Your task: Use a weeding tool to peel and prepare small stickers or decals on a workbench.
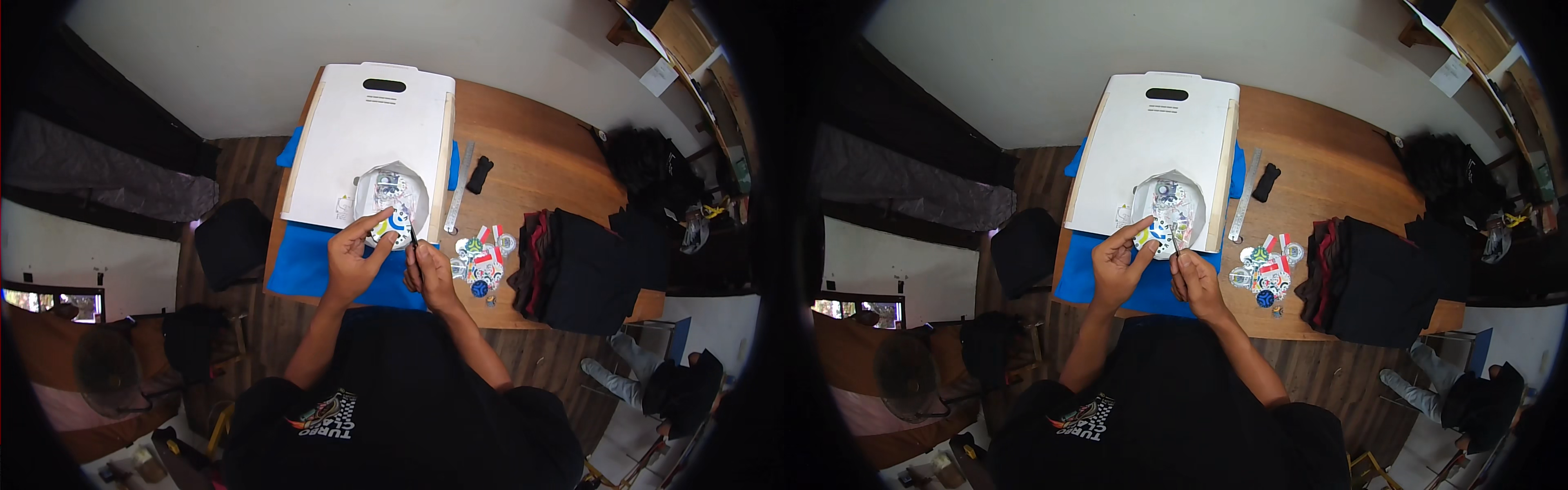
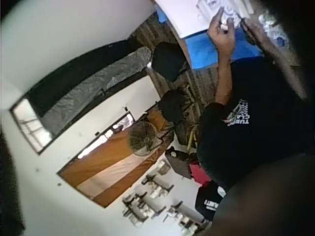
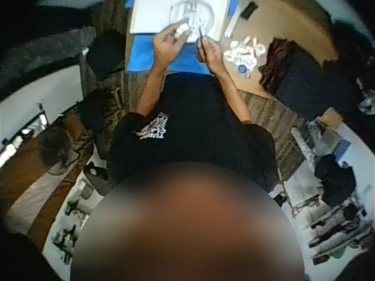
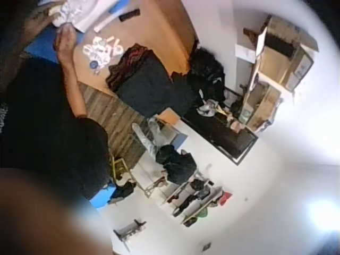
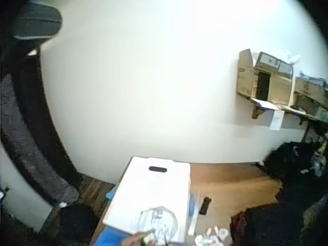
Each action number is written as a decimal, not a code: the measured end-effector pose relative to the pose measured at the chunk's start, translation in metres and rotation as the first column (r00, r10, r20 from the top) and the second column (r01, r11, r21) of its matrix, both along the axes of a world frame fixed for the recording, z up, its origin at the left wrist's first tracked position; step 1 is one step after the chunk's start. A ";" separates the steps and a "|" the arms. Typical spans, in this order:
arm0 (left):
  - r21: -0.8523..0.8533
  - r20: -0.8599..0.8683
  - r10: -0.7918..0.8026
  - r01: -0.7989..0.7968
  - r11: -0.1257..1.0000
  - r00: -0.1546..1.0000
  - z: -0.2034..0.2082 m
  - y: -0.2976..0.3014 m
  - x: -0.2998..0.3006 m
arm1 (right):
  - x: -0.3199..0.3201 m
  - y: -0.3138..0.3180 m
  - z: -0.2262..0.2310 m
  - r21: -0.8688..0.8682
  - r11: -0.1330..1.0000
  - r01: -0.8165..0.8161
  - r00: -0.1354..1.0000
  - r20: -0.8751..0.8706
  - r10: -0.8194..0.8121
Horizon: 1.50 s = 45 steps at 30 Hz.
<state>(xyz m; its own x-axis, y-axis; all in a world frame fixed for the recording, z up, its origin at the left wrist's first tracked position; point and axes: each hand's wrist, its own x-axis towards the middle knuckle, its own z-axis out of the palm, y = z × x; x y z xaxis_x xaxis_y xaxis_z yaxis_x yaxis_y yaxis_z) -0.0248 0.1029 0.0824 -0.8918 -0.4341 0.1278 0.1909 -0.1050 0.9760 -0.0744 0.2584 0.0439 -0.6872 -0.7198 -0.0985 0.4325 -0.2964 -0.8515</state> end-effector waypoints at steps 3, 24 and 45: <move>0.002 0.008 0.002 -0.002 1.000 1.000 -0.001 0.000 0.001 | 0.000 0.000 -0.002 0.009 1.000 0.001 1.000 0.001 -0.001; 0.001 -0.009 -0.008 0.008 1.000 1.000 0.000 0.000 0.002 | 0.002 0.001 -0.001 0.000 1.000 -0.007 0.999 0.044 0.007; 0.101 -0.052 0.055 -0.050 0.994 0.997 0.004 0.003 -0.004 | 0.002 0.004 -0.006 -0.020 0.999 -0.024 0.999 0.037 0.025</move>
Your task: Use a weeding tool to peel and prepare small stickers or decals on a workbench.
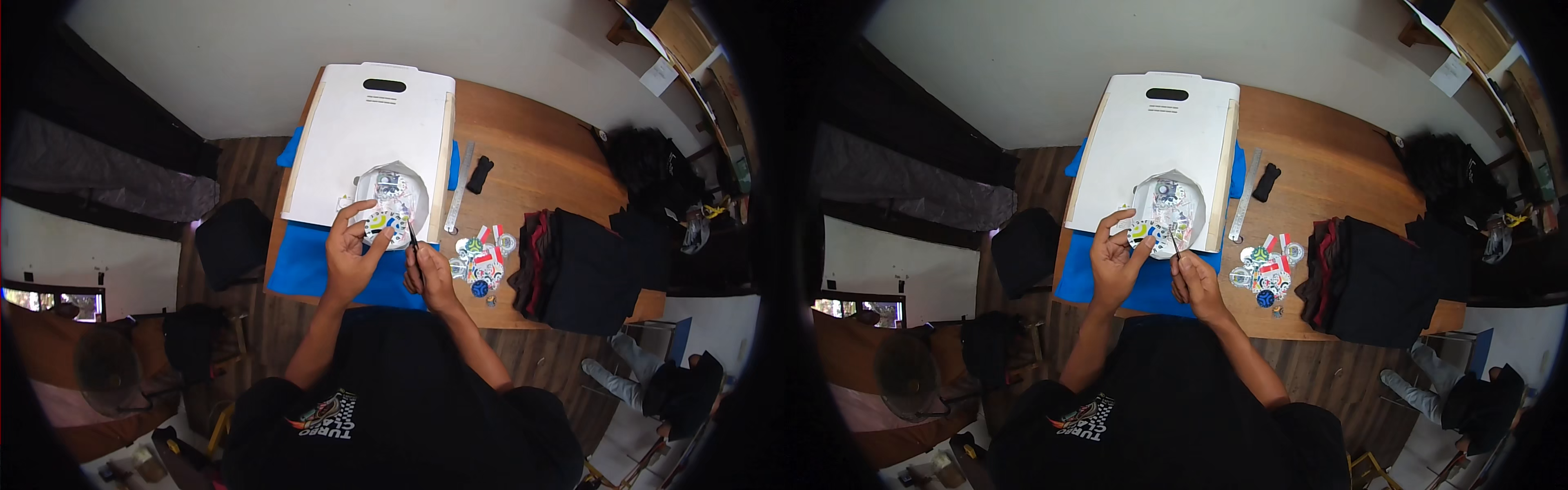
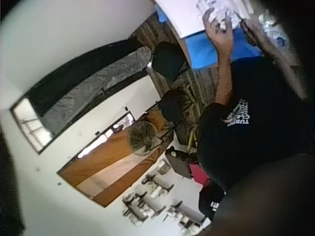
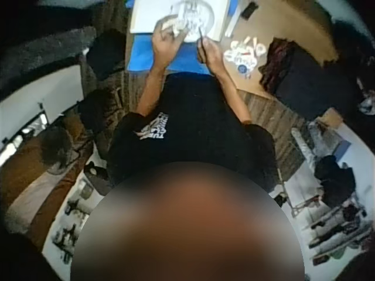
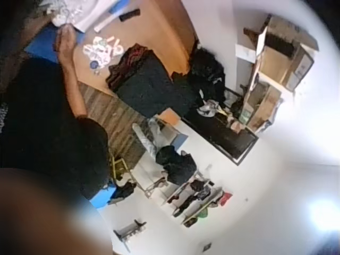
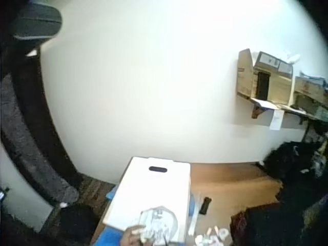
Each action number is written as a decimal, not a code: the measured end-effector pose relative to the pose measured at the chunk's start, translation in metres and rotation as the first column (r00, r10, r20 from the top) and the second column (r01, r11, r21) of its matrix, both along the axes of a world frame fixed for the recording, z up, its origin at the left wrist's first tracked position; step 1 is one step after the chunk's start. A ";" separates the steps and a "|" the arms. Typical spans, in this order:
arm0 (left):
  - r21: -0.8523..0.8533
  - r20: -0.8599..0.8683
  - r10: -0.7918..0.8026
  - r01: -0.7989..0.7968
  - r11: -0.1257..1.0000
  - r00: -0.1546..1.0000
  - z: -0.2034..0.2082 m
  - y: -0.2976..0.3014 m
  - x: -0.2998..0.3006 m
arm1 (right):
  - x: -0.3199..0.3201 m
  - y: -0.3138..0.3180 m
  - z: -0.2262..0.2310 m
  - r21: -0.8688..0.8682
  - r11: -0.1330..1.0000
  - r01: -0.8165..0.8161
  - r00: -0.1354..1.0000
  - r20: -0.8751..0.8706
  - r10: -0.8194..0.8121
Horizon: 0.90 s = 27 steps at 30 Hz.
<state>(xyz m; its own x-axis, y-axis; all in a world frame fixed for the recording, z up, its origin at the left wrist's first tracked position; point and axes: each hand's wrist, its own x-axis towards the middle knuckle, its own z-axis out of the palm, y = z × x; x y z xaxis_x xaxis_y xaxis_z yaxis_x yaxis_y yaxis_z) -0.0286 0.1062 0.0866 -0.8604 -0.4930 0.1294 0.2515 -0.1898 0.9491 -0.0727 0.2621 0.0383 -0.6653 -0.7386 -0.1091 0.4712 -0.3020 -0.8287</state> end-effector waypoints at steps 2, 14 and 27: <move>0.039 -0.008 0.014 -0.014 0.999 1.000 -0.003 0.001 0.000 | 0.000 -0.001 0.003 -0.001 1.000 -0.002 1.000 -0.002 0.002; -0.064 0.018 0.027 -0.025 0.998 0.999 -0.002 -0.001 0.001 | 0.000 -0.001 0.002 -0.002 1.000 -0.007 1.000 -0.022 0.007; -0.110 0.029 0.053 -0.049 0.993 0.998 -0.006 -0.002 0.003 | 0.003 -0.002 0.002 -0.010 1.000 -0.011 1.000 -0.010 0.011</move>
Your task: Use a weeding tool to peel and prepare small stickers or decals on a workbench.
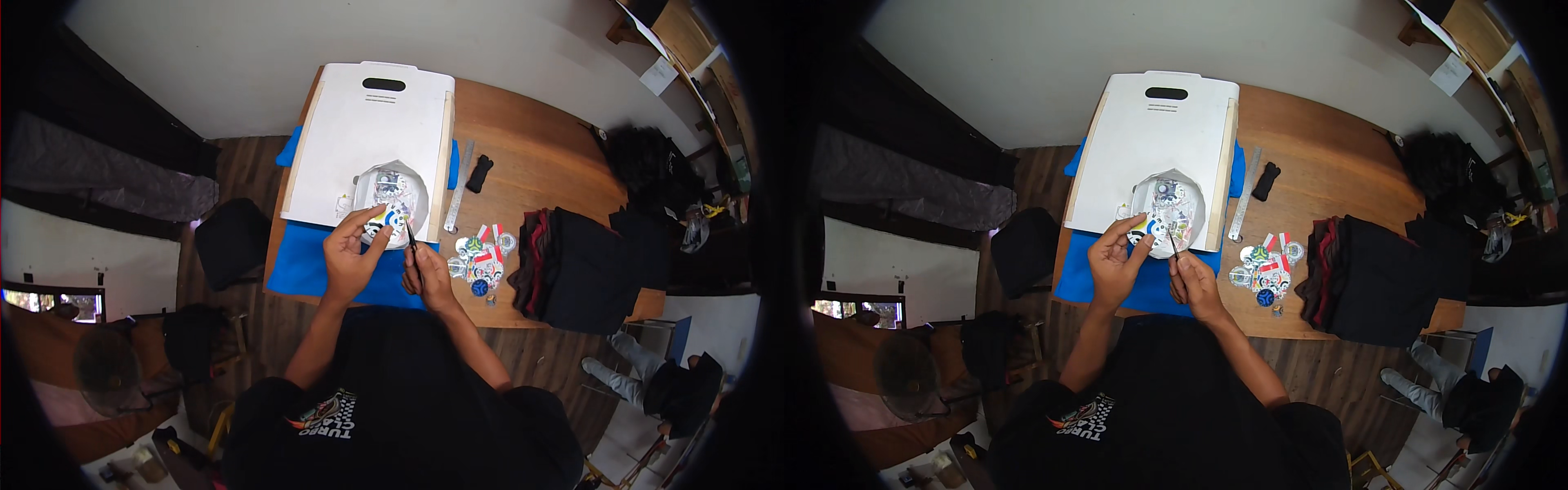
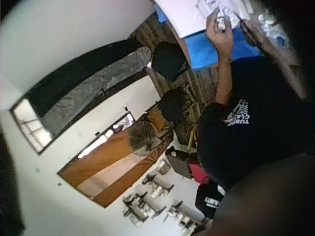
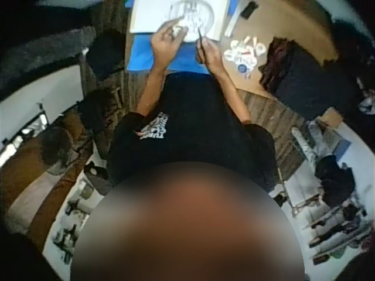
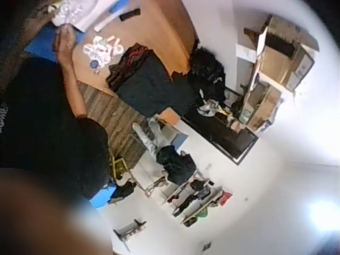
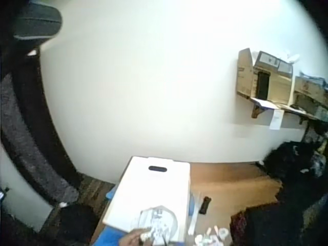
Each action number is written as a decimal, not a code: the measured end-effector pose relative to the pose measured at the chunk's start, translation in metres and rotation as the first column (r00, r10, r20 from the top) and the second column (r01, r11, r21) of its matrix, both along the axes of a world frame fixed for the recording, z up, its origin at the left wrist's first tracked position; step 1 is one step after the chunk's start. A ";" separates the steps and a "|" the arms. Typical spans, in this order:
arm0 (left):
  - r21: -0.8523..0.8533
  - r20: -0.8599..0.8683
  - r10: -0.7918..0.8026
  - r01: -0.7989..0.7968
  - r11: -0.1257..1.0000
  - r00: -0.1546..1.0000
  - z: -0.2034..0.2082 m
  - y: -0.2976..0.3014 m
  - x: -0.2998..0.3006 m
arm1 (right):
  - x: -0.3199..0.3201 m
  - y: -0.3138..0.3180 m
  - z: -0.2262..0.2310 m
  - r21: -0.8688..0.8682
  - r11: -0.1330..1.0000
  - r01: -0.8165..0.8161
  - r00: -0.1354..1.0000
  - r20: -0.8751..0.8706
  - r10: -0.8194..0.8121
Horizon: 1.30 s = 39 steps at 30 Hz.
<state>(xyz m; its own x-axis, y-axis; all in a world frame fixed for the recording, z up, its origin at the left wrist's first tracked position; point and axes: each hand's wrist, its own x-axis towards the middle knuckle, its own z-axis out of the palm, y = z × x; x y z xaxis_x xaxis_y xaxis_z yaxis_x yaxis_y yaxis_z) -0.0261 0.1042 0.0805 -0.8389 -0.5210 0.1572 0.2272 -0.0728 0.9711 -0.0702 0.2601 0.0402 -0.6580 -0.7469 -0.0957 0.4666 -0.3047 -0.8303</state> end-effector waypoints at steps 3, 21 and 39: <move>-0.019 0.005 -0.013 0.013 1.000 1.000 0.003 0.000 0.000 | 0.000 0.001 -0.002 0.002 1.000 0.006 1.000 0.002 -0.006; 0.002 0.003 -0.018 0.018 1.000 1.000 0.005 0.002 0.000 | 0.002 -0.001 -0.004 -0.004 1.000 -0.003 1.000 0.018 0.003; 0.001 0.015 -0.019 0.019 1.000 1.000 0.004 0.003 0.001 | 0.001 -0.002 -0.002 -0.015 1.000 0.014 1.000 0.013 -0.014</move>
<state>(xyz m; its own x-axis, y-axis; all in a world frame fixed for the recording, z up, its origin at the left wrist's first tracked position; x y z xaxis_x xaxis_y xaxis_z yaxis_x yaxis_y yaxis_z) -0.0248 0.1067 0.0847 -0.8510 -0.5051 0.1440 0.2108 -0.0774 0.9745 -0.0687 0.2583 0.0380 -0.6674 -0.7388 -0.0932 0.4730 -0.3239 -0.8194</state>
